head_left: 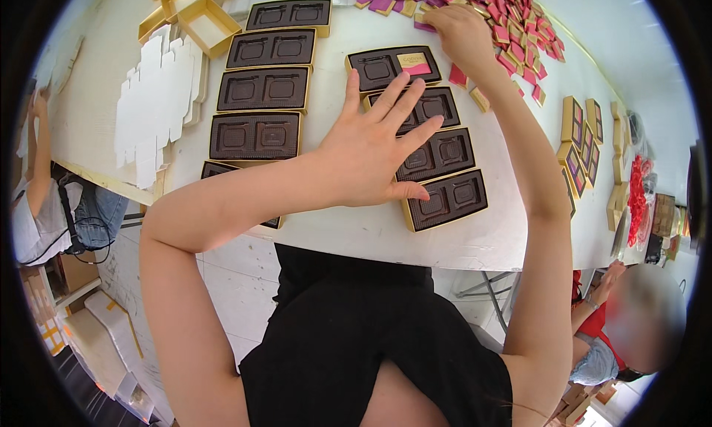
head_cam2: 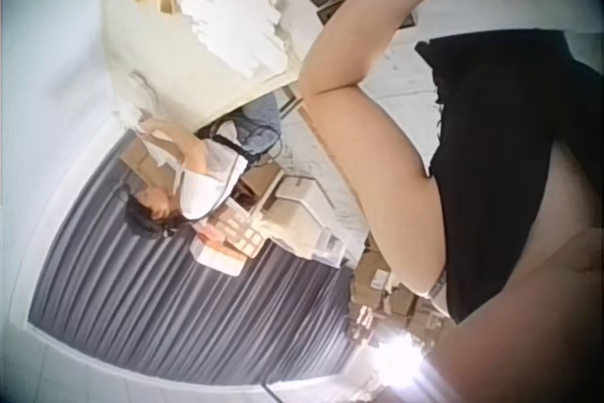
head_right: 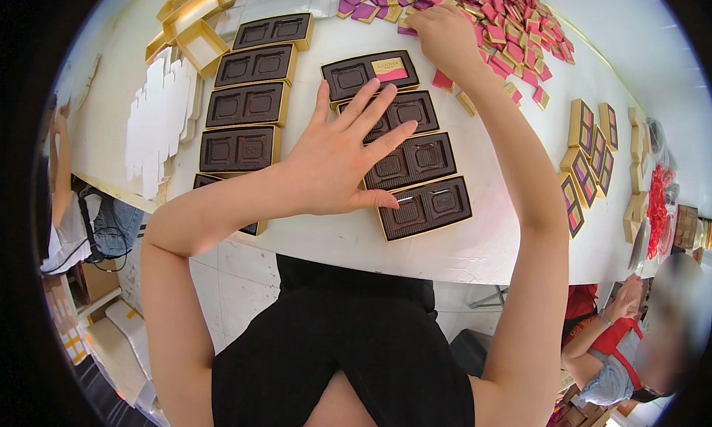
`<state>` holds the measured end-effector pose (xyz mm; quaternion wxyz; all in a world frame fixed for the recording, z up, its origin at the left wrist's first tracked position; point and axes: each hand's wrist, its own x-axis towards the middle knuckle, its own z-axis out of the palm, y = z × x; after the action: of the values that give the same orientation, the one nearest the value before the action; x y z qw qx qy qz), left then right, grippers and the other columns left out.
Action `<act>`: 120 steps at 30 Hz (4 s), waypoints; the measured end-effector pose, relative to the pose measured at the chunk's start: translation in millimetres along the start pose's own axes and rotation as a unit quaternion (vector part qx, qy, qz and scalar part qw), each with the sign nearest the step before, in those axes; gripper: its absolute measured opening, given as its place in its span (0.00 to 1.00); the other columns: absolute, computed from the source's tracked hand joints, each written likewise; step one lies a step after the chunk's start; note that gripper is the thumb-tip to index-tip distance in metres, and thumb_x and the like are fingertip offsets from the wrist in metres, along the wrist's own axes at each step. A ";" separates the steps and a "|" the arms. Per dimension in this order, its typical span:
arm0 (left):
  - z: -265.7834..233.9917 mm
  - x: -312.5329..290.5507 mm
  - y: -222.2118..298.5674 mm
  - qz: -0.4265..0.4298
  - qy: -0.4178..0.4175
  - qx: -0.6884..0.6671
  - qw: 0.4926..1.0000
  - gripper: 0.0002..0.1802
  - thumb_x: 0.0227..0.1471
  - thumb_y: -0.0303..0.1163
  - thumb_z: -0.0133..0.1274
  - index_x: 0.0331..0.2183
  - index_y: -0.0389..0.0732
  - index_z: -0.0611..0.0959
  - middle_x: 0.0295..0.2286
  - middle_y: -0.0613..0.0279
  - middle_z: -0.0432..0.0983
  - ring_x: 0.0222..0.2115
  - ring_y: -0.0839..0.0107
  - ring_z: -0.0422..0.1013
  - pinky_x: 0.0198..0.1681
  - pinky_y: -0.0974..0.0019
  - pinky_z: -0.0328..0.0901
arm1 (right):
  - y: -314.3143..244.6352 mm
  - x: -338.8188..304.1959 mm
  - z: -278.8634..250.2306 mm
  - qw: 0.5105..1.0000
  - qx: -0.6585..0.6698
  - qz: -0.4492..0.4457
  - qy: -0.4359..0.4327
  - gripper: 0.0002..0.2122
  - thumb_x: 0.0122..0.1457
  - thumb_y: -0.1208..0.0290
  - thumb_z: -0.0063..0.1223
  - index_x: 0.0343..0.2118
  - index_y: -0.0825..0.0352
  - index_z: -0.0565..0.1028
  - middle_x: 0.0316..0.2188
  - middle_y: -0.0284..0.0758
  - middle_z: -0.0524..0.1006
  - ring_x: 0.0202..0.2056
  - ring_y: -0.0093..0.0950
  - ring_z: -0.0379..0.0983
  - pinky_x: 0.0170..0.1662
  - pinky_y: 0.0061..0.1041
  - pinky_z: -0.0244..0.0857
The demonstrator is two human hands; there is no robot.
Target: The person assembles small cosmetic palettes by placing dark plastic inserts into gold cardboard boxes and then inserting pink and purple rectangular inserts into the compartments. The person arranges the completed units on the table.
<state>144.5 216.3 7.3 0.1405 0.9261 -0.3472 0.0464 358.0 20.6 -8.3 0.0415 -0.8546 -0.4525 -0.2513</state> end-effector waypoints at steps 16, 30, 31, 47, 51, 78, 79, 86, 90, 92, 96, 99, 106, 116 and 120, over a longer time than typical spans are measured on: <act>13.5 -2.3 -0.6 0.036 0.039 -0.022 0.998 0.45 0.52 0.65 0.49 0.62 0.46 0.66 0.64 0.50 0.54 0.67 0.56 0.47 0.59 0.20 0.35 | -23.3 3.8 -27.9 0.928 0.336 0.156 -0.050 0.14 0.52 0.83 0.59 0.42 0.65 0.82 0.46 0.29 0.77 0.47 0.26 0.74 0.50 0.25 0.68; 8.8 -1.3 -2.0 0.024 0.025 -0.003 0.999 0.45 0.51 0.66 0.49 0.62 0.46 0.67 0.62 0.53 0.58 0.66 0.58 0.50 0.58 0.20 0.37 | -61.2 6.8 -54.5 0.874 0.442 -0.052 -0.196 0.19 0.55 0.87 0.47 0.49 0.65 0.79 0.47 0.36 0.80 0.55 0.35 0.73 0.65 0.40 0.57; 8.4 -1.3 -2.0 0.029 0.027 0.000 0.999 0.45 0.51 0.66 0.49 0.62 0.46 0.67 0.62 0.54 0.58 0.65 0.59 0.50 0.58 0.20 0.38 | -53.1 9.0 -50.1 0.821 0.524 0.095 -0.207 0.18 0.58 0.85 0.46 0.50 0.65 0.78 0.46 0.35 0.81 0.52 0.32 0.75 0.60 0.34 0.64; 10.8 7.1 -12.2 0.013 0.034 0.038 0.999 0.46 0.52 0.65 0.49 0.63 0.48 0.63 0.64 0.58 0.54 0.66 0.59 0.47 0.59 0.20 0.37 | -17.3 1.0 -54.6 0.966 0.255 -0.007 0.047 0.09 0.56 0.79 0.56 0.40 0.65 0.81 0.34 0.36 0.82 0.39 0.34 0.78 0.40 0.31 0.73; 10.8 6.5 -9.2 0.159 0.176 -0.013 0.971 0.34 0.50 0.59 0.56 0.49 0.43 0.79 0.53 0.59 0.71 0.56 0.59 0.66 0.59 0.26 0.49 | -32.3 -42.4 -86.0 0.950 0.313 0.000 -0.017 0.14 0.49 0.88 0.56 0.38 0.66 0.83 0.39 0.34 0.82 0.44 0.34 0.78 0.46 0.29 0.73; -1.9 32.0 -11.3 0.022 -0.007 0.064 0.998 0.37 0.53 0.47 0.55 0.59 0.39 0.68 0.59 0.55 0.62 0.61 0.57 0.55 0.61 0.30 0.45 | -20.1 -87.8 -47.6 0.967 0.053 0.245 0.036 0.12 0.53 0.74 0.59 0.41 0.70 0.80 0.46 0.41 0.78 0.45 0.43 0.75 0.49 0.36 0.68; -2.8 32.2 -11.0 0.008 -0.018 0.061 0.998 0.37 0.54 0.49 0.54 0.59 0.38 0.67 0.58 0.53 0.62 0.61 0.57 0.56 0.62 0.30 0.44 | -22.9 -87.8 -48.1 0.968 0.041 0.241 0.051 0.12 0.53 0.75 0.59 0.40 0.70 0.80 0.46 0.41 0.78 0.44 0.43 0.75 0.49 0.36 0.69; 5.3 21.2 -16.2 0.001 -0.022 0.056 0.998 0.43 0.60 0.61 0.41 0.62 0.35 0.62 0.64 0.48 0.51 0.68 0.53 0.41 0.65 0.33 0.35 | -24.2 -84.8 -49.7 0.961 0.071 0.269 0.004 0.11 0.54 0.72 0.58 0.40 0.70 0.81 0.46 0.39 0.79 0.44 0.41 0.76 0.48 0.34 0.69; -9.4 26.3 -17.5 -0.022 -0.018 -0.025 0.999 0.48 0.60 0.66 0.35 0.63 0.33 0.59 0.65 0.46 0.48 0.68 0.53 0.41 0.65 0.33 0.37 | -35.3 -74.9 -62.5 0.962 0.078 0.254 0.059 0.12 0.55 0.70 0.61 0.41 0.68 0.81 0.46 0.38 0.80 0.43 0.37 0.78 0.46 0.29 0.71; -10.7 29.5 -30.8 -0.035 0.080 -0.107 0.990 0.49 0.59 0.65 0.39 0.63 0.31 0.58 0.65 0.44 0.47 0.67 0.51 0.42 0.65 0.34 0.38 | -53.6 -59.8 -76.5 0.964 0.121 0.212 0.102 0.11 0.54 0.70 0.62 0.39 0.68 0.81 0.44 0.37 0.81 0.40 0.37 0.79 0.43 0.29 0.72; -34.6 -1.2 -51.0 -0.005 0.148 0.006 0.989 0.46 0.56 0.42 0.55 0.66 0.38 0.51 0.66 0.48 0.45 0.68 0.51 0.39 0.67 0.40 0.38 | -120.5 -38.8 -92.3 0.977 0.160 0.071 0.119 0.06 0.53 0.70 0.62 0.32 0.64 0.80 0.34 0.32 0.82 0.33 0.31 0.79 0.32 0.26 0.72; -23.7 -23.6 -60.9 -0.027 0.029 -0.063 0.997 0.46 0.56 0.41 0.56 0.66 0.38 0.51 0.66 0.49 0.45 0.68 0.51 0.42 0.67 0.42 0.40 | -142.6 -34.1 -70.6 0.993 0.085 -0.007 0.080 0.07 0.52 0.68 0.61 0.31 0.65 0.79 0.35 0.31 0.81 0.38 0.28 0.78 0.34 0.29 0.71; -2.6 -27.2 -66.8 -0.018 0.057 0.020 0.998 0.34 0.57 0.34 0.54 0.60 0.33 0.64 0.61 0.48 0.59 0.65 0.55 0.53 0.67 0.47 0.47 | -146.1 -44.6 -75.2 0.989 0.071 -0.061 -0.118 0.26 0.63 0.51 0.45 0.56 0.69 0.68 0.59 0.38 0.67 0.64 0.35 0.58 0.66 0.47 0.46; -10.7 -23.6 -50.8 -0.023 0.065 0.075 0.995 0.40 0.55 0.46 0.55 0.62 0.35 0.62 0.64 0.46 0.51 0.67 0.57 0.46 0.65 0.37 0.44 | -12.6 64.1 -20.0 0.930 0.216 0.287 -0.082 0.11 0.59 0.68 0.56 0.42 0.67 0.80 0.28 0.35 0.82 0.31 0.23 0.78 0.37 0.24 0.70; -14.5 -6.1 -48.3 0.037 0.006 0.113 0.993 0.42 0.57 0.52 0.52 0.64 0.40 0.59 0.67 0.52 0.44 0.68 0.59 0.39 0.64 0.31 0.40 | 22.0 87.7 78.4 0.966 -0.020 0.253 -0.043 0.15 0.53 0.61 0.58 0.27 0.73 0.80 0.31 0.53 0.79 0.34 0.43 0.79 0.40 0.37 0.73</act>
<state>171.8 259.1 9.0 0.0353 0.9220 -0.3733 0.0964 446.9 97.1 -32.1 0.0668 -0.9520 -0.2180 -0.2043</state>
